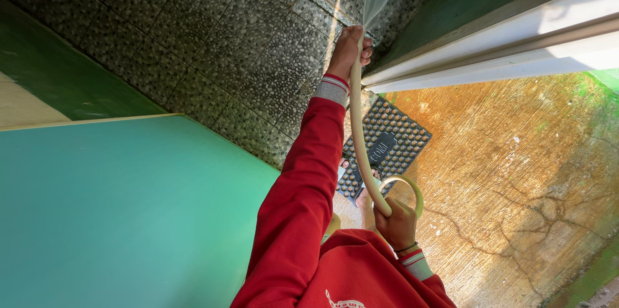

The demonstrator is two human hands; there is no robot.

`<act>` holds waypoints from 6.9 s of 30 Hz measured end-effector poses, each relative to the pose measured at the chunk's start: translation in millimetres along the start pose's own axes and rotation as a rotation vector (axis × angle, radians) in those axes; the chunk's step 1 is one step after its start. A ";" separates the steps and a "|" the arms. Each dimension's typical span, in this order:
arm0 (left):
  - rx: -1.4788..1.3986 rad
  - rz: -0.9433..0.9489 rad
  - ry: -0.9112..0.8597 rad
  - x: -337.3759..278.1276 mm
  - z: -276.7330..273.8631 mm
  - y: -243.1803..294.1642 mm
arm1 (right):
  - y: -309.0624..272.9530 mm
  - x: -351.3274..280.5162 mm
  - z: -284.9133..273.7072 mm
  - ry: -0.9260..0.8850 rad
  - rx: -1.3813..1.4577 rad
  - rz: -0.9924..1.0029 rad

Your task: The person uses a hose to spray water on a tiled floor and a squat toilet in a small bathroom. They move the hose back and forth to rinse the floor and the toilet bowl, then step back outside the room to continue rinsing the entrance area.

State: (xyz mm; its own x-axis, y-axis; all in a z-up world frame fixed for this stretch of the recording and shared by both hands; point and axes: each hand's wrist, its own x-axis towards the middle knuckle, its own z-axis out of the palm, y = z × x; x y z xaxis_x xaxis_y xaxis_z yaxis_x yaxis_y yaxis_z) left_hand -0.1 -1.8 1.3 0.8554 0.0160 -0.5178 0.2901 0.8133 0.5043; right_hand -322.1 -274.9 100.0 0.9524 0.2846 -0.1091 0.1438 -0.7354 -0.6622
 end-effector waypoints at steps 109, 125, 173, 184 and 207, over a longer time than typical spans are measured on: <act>-0.005 0.278 0.119 -112.1 0.9 41.0 | -7.0 -37.2 -7.3 -0.011 -0.038 0.059; 0.017 0.402 0.175 -136.6 9.4 48.0 | 24.1 -34.2 -9.3 0.038 -0.087 -0.029; 0.379 0.508 0.464 -143.1 207.5 53.7 | 71.7 42.2 -95.9 -0.040 -0.108 0.385; 0.392 0.555 0.472 -131.3 211.6 58.1 | 69.3 51.2 -100.1 0.002 -0.124 0.294; 0.500 0.741 0.651 -70.5 195.4 29.6 | 79.2 66.1 -113.8 -0.035 -0.094 0.335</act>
State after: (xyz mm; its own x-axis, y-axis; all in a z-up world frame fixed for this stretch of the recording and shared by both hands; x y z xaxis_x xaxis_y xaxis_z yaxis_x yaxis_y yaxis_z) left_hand 32.0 -92.5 187.7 0.5425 0.8242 -0.1622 0.0655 0.1509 0.9864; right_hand -217.2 -384.3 124.7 0.9414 0.0371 -0.3352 -0.1499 -0.8443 -0.5145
